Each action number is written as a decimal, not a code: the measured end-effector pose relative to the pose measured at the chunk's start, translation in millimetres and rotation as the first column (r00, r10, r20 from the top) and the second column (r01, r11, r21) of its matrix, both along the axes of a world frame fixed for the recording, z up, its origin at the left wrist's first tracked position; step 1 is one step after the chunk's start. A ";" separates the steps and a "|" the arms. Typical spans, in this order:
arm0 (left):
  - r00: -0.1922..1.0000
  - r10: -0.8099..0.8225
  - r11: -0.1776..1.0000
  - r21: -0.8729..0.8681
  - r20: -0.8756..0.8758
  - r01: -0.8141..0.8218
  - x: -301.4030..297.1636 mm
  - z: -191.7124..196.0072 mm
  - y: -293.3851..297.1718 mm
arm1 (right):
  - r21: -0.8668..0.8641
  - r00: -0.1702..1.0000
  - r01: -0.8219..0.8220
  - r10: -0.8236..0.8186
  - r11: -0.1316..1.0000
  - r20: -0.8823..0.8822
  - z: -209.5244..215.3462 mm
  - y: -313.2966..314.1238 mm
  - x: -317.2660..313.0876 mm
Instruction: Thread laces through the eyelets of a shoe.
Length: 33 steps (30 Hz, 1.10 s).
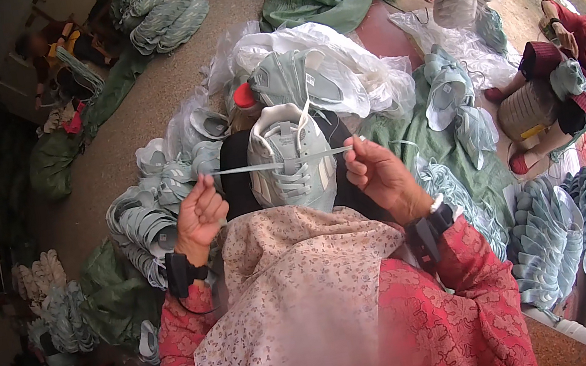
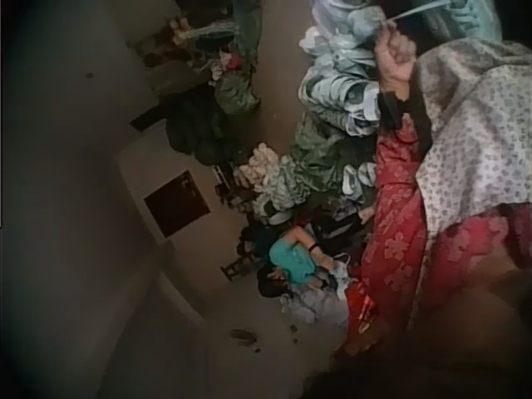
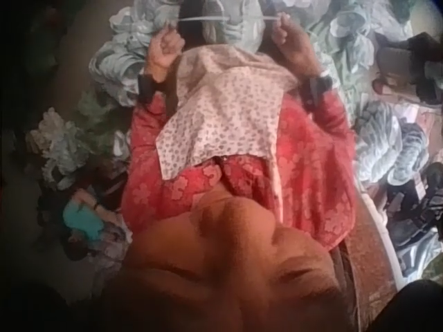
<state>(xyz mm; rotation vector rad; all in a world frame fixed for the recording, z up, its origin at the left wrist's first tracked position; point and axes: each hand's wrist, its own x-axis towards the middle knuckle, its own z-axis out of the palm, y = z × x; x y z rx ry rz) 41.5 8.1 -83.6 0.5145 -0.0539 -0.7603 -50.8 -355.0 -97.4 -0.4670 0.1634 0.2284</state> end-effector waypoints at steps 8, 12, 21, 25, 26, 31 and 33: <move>0.449 -0.504 0.374 0.655 0.738 -0.657 8.1 57.1 -26.4 | -0.190 0.948 0.319 -0.313 0.928 0.065 21.1 -65.9 -17.7; 0.060 -0.563 0.458 0.372 0.824 -0.807 29.6 84.1 -80.9 | -0.131 0.874 0.485 -0.482 0.865 0.055 17.7 -123.2 -46.9; 0.097 -0.655 0.474 0.507 0.750 -0.720 53.6 57.4 -106.1 | -0.253 0.710 0.678 -0.704 0.690 -0.020 -51.3 -259.8 -119.5; 0.271 -0.598 0.474 0.606 0.754 -0.639 49.6 48.5 -96.8 | -0.230 0.554 0.767 -0.799 0.599 -0.235 -78.4 -285.5 -106.9; 0.271 -0.602 0.491 0.616 0.751 -0.616 49.8 48.0 -96.8 | -0.248 0.519 0.783 -0.819 0.570 -0.245 -80.6 -292.5 -101.9; 0.360 -0.683 0.428 0.747 0.636 -0.509 53.8 57.8 -110.6 | -0.279 0.834 0.535 -0.551 0.797 0.026 -76.4 -280.4 -58.7; 0.354 -0.619 0.514 0.702 0.701 -0.492 52.2 51.4 -94.3 | -0.599 0.906 0.371 -0.417 0.710 0.067 -27.1 -188.1 -6.0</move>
